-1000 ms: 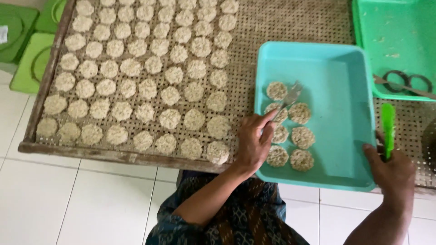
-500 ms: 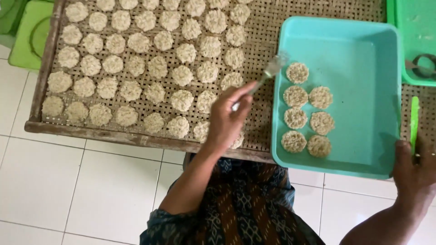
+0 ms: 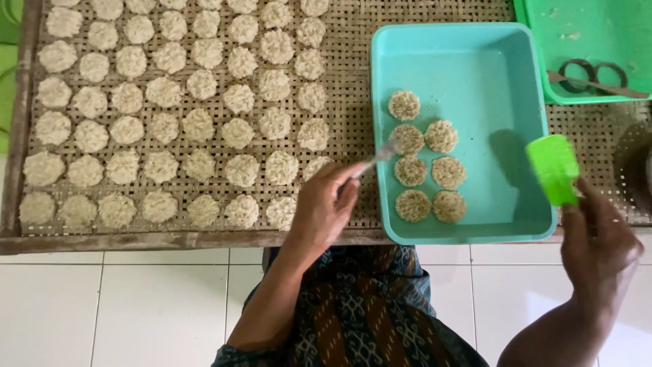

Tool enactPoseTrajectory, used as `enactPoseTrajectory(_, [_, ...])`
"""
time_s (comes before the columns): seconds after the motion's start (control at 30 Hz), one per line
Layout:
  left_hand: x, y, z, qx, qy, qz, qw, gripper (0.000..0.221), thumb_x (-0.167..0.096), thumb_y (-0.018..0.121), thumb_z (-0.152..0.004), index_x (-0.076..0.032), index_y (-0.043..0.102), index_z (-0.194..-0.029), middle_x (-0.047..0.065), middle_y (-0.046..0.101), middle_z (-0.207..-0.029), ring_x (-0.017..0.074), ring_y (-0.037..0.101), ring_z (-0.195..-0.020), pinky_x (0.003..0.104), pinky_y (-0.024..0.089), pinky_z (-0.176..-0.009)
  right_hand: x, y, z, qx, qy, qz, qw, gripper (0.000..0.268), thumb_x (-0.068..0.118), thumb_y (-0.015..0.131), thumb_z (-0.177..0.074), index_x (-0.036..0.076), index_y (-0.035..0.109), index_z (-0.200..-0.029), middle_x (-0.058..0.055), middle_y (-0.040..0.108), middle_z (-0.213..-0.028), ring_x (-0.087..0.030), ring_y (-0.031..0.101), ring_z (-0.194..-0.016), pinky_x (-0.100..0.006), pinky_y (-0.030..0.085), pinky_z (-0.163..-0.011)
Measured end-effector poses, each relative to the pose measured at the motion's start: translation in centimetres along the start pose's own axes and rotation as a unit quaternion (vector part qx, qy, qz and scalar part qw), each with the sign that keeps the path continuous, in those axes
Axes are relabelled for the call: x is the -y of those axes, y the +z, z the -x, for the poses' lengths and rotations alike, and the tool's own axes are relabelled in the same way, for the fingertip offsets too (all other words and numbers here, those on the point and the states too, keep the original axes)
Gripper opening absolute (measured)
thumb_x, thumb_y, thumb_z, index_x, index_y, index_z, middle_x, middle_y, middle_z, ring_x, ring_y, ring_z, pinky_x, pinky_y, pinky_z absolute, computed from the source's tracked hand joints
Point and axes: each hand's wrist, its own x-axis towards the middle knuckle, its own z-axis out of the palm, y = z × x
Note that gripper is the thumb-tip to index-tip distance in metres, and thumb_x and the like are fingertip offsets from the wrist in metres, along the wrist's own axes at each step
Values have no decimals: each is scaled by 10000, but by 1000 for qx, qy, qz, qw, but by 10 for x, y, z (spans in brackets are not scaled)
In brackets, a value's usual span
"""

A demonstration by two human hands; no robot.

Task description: Arranging small round snacks into a tray using a fork and a spatula

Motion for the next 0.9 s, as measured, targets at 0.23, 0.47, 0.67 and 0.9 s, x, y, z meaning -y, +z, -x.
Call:
enactPoseTrajectory(0.23, [-9,-42,3,-114,-18,-3,993,335,-45,684,-946,-55,704,-1280,49,648,-825,85,423,-524,213,347,-409,77,-6,-16,90,26,-91,991,496,-93,793,-930,-98,697,-1417,-263,732,-1166,-316,688,-945,-401,549,-823])
enactPoseTrajectory(0.47, [2,-35,9,-71,-11,1,997,337,-48,658,-976,-112,699,-1304,44,626,-853,69,394,-519,188,322,-373,101,0,-29,95,17,-74,993,494,-40,782,-944,-33,698,-1431,-265,741,-1149,-303,699,-896,-387,549,-719])
enactPoseTrajectory(0.67, [-28,-25,-1,2,-18,-21,1000,343,-36,650,-919,-68,725,-1252,56,609,-803,114,462,-539,269,387,-443,81,5,-33,79,30,55,995,426,54,787,-979,5,733,-1399,-185,765,-1158,-278,712,-844,-398,577,-682])
enactPoseTrajectory(0.9, [14,18,-9,74,-37,-142,986,394,-50,629,-957,-130,680,-1339,61,617,-894,95,485,-574,206,464,-456,98,9,-52,84,-28,77,993,356,150,787,-963,57,766,-1306,-94,775,-1118,-220,671,-660,-352,535,-609])
